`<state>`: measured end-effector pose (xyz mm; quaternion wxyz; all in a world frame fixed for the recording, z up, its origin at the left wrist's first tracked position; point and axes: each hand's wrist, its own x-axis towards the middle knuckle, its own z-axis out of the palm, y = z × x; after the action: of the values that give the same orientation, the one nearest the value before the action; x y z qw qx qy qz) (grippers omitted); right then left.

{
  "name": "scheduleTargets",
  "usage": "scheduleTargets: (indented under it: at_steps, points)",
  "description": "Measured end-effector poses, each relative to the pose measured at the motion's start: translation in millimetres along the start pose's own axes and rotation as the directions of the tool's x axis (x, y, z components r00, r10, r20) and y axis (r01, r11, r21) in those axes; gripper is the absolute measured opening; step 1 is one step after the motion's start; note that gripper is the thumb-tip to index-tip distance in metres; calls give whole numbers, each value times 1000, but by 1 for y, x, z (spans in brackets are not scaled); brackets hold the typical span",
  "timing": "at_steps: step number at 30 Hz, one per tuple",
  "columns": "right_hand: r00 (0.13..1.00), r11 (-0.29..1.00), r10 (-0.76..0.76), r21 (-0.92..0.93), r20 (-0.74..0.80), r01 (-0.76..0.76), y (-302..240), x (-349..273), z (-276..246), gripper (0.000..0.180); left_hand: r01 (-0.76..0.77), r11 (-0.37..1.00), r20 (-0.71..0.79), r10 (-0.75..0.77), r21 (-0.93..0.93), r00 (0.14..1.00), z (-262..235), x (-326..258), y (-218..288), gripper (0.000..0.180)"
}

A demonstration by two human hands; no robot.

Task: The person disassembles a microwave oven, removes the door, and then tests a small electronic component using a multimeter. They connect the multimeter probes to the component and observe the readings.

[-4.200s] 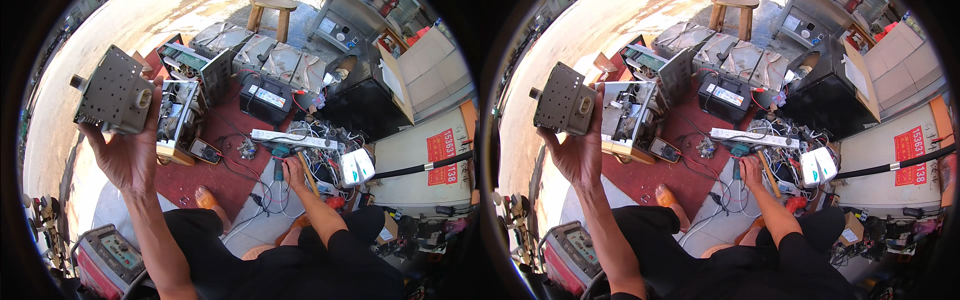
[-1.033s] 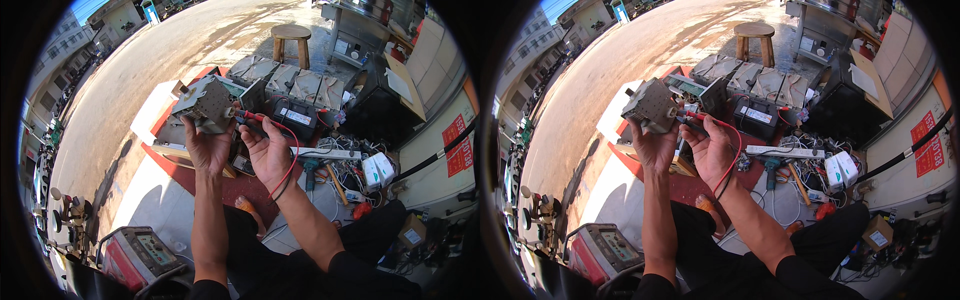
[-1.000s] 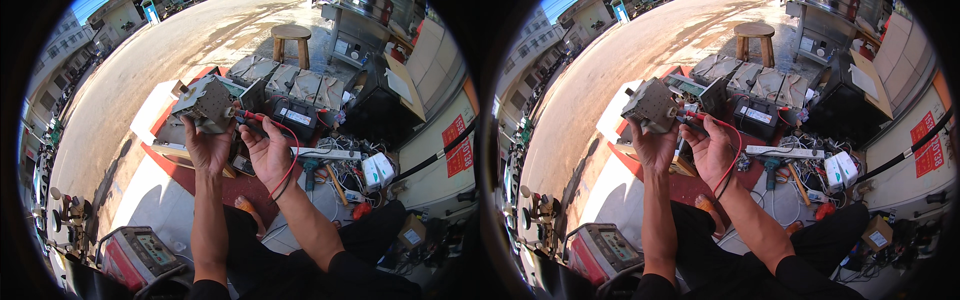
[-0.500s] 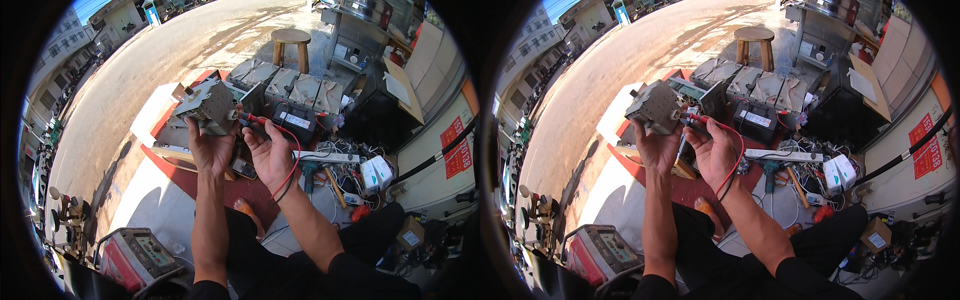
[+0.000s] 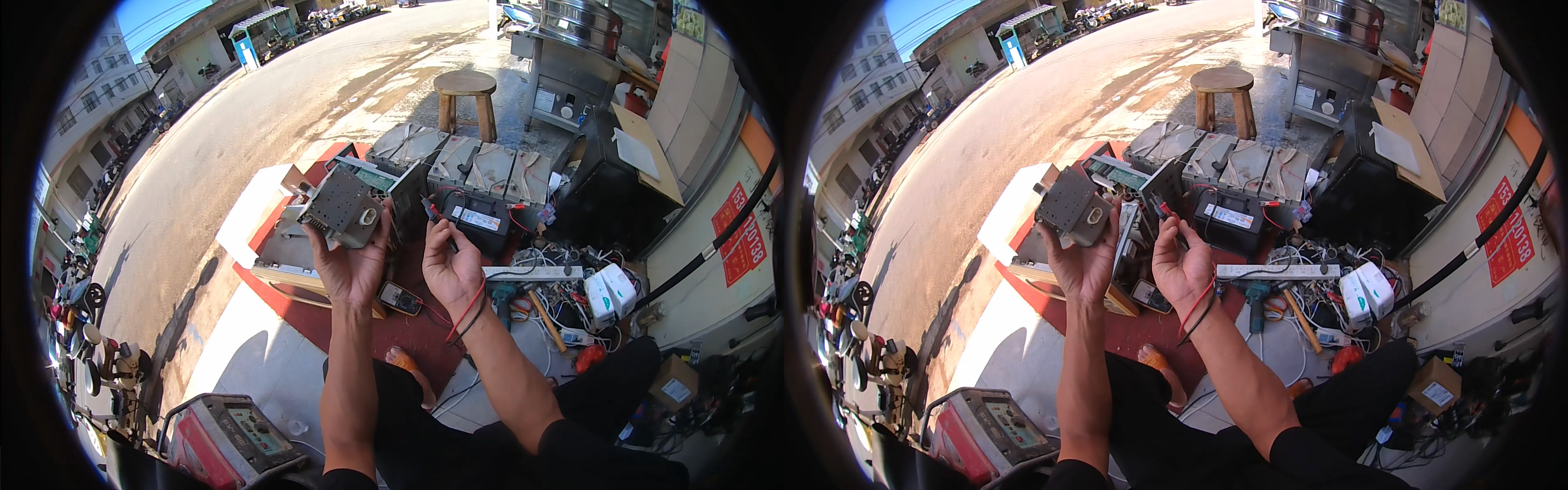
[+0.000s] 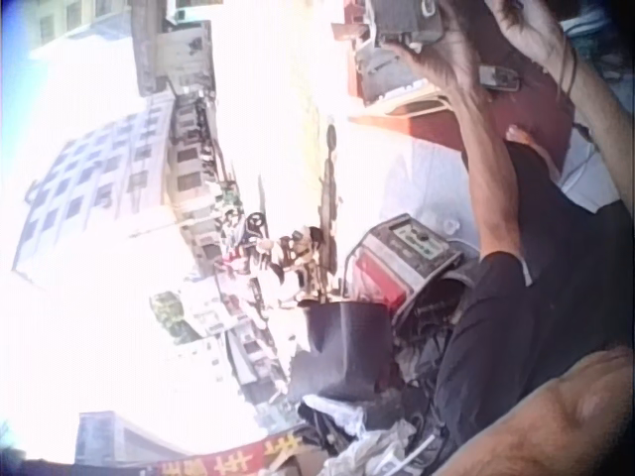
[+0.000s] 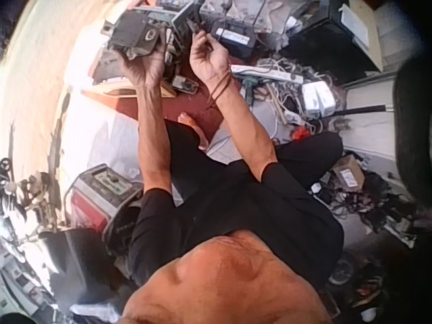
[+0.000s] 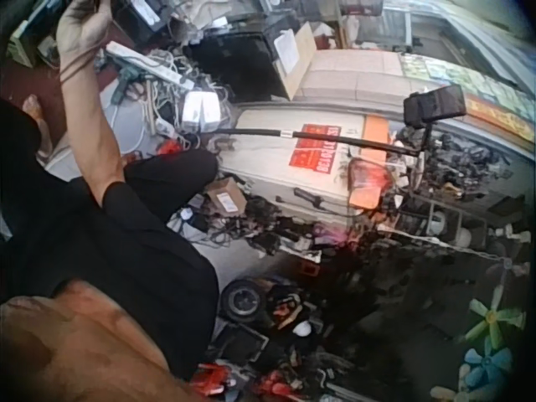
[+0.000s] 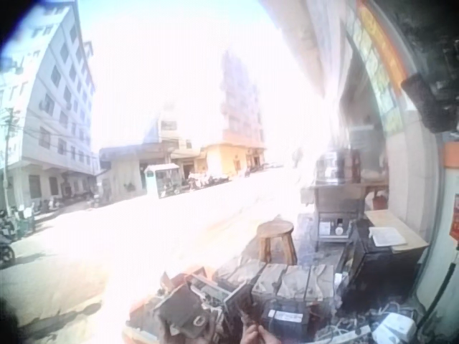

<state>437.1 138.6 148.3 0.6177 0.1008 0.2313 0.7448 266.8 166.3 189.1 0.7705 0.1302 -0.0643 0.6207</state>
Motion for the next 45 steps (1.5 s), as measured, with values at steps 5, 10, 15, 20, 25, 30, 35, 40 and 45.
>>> scheduleTargets:
  at_steps: [5,10,15,20,25,30,35,40,45]
  points:
    - [998,990,-55,-130,20,57,-6,-2,-10,18,17,999,27,-16,-47,1000,0,0,1,84]
    - [981,849,-153,-491,123,194,17,-17,1,20,32,996,54,-28,-79,998,1,2,2,76]
    - [932,635,-150,-690,331,347,42,-29,22,26,12,996,45,-8,-88,999,-2,0,3,76]
    - [951,589,-135,-749,279,303,51,-30,30,29,-49,997,17,48,54,999,-9,4,4,74]
    - [951,600,-105,-744,291,294,53,-29,28,30,-44,996,38,41,84,998,-10,3,5,72]
    - [952,593,-99,-751,290,290,51,-26,28,30,-7,999,61,4,53,998,-6,2,3,71]
    - [950,635,-132,-712,281,299,48,-27,30,29,5,996,108,-15,93,994,-5,2,3,88]
    - [958,635,-120,-722,259,275,46,-27,30,28,-30,990,82,19,141,996,-6,1,2,90]
    - [965,646,-141,-718,222,259,45,-23,28,27,-66,989,43,60,131,997,-5,1,2,88]
